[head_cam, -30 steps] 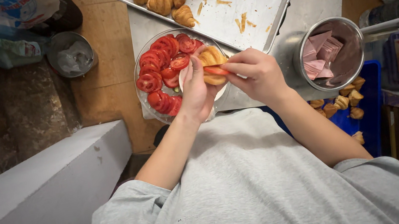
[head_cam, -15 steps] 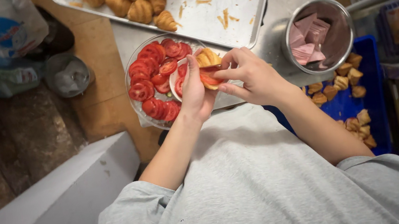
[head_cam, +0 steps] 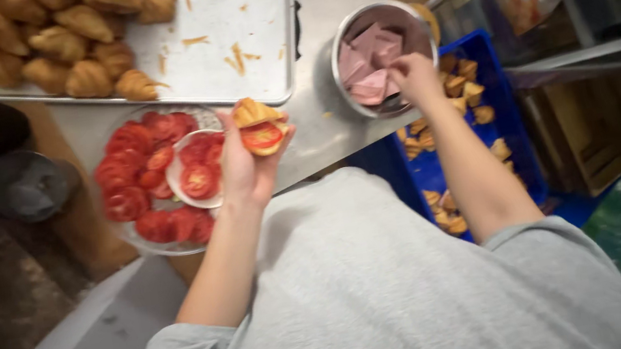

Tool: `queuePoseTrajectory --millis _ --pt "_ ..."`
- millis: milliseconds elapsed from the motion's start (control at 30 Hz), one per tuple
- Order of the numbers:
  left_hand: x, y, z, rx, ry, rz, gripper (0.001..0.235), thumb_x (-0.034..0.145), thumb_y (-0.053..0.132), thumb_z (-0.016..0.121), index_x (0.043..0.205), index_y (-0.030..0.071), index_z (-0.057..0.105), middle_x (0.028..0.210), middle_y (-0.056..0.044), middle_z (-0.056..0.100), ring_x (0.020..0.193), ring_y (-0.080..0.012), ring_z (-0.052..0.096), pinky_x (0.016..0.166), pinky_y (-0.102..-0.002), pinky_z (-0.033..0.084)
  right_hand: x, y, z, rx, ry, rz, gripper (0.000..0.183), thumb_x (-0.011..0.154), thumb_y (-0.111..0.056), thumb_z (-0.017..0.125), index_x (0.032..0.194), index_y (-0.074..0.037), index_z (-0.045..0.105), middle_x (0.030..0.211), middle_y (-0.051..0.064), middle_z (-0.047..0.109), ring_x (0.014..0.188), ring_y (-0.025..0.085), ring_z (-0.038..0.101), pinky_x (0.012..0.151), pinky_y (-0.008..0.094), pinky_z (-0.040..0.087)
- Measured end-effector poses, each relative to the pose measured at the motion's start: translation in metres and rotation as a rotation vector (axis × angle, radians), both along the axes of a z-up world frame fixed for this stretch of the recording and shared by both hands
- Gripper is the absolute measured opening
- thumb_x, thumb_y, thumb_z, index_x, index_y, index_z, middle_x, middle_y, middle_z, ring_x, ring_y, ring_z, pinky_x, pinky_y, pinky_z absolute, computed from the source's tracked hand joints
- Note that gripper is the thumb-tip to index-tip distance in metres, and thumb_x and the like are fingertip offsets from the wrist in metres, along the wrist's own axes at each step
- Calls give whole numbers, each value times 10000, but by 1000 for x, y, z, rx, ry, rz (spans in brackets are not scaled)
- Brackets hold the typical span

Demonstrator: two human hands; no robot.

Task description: The person cuts open a croissant using a knife and places tomato slices and pieces of ham inside by hand. They place the filled croissants into a blue tray.

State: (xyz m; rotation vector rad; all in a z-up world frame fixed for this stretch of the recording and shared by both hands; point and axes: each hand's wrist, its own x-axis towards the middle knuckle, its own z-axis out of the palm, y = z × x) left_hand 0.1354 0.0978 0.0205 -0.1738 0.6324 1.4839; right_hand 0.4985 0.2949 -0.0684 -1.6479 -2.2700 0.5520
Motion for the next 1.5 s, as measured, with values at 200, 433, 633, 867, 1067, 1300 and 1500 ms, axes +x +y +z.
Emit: queuePoseTrajectory --millis 200,433,633,867,1067,1300,1500 --pt "38 27 7 -104 91 44 613 1014 595 373 1417 141 453 1265 -133 623 1169 -289 654 987 -494 582 -5 26 -18 -226 -81 395 340 755 -248 856 1017 -41 791 1037 191 673 882 368 675 784 436 539" --pt "74 43 3 -111 100 159 586 1014 572 405 1408 140 444 1248 -138 610 1150 -304 663 981 -517 589 -8 80 -11 -480 -217 645 254 780 -259 780 958 -82 818 972 133 760 893 298 724 834 395 567" --pt "95 49 5 -120 108 221 588 1004 572 416 1408 145 454 1229 -128 624 1147 -294 668 974 -511 599 -22 93 0 -550 -423 783 313 749 -328 816 965 -102 822 934 137 762 878 302 722 822 407 563" --pt "110 53 5 -108 91 274 603 997 579 446 1397 127 460 1198 -135 633 1117 -287 674 951 -497 602 -30 77 8 -343 -513 841 230 799 -279 743 1002 -188 801 922 135 745 861 337 709 792 454 564" --pt "122 55 6 -76 48 283 577 999 574 467 1355 120 476 1179 -120 631 1097 -267 672 951 -477 601 -27 63 64 -392 -51 416 119 984 -164 694 1033 -60 722 855 123 739 717 228 744 651 356 561" --pt "137 66 13 -81 44 217 588 979 578 501 1331 108 483 1188 -91 617 1110 -245 656 950 -474 601 -48 34 159 -308 392 544 83 978 -33 750 1044 9 721 857 52 746 730 74 671 635 219 519" --pt "140 65 12 -76 88 234 568 984 568 514 1322 115 461 1185 -116 605 1097 -262 661 936 -484 593 -39 46 134 -179 275 607 75 900 -29 772 973 -23 757 930 78 756 785 167 691 693 291 555"
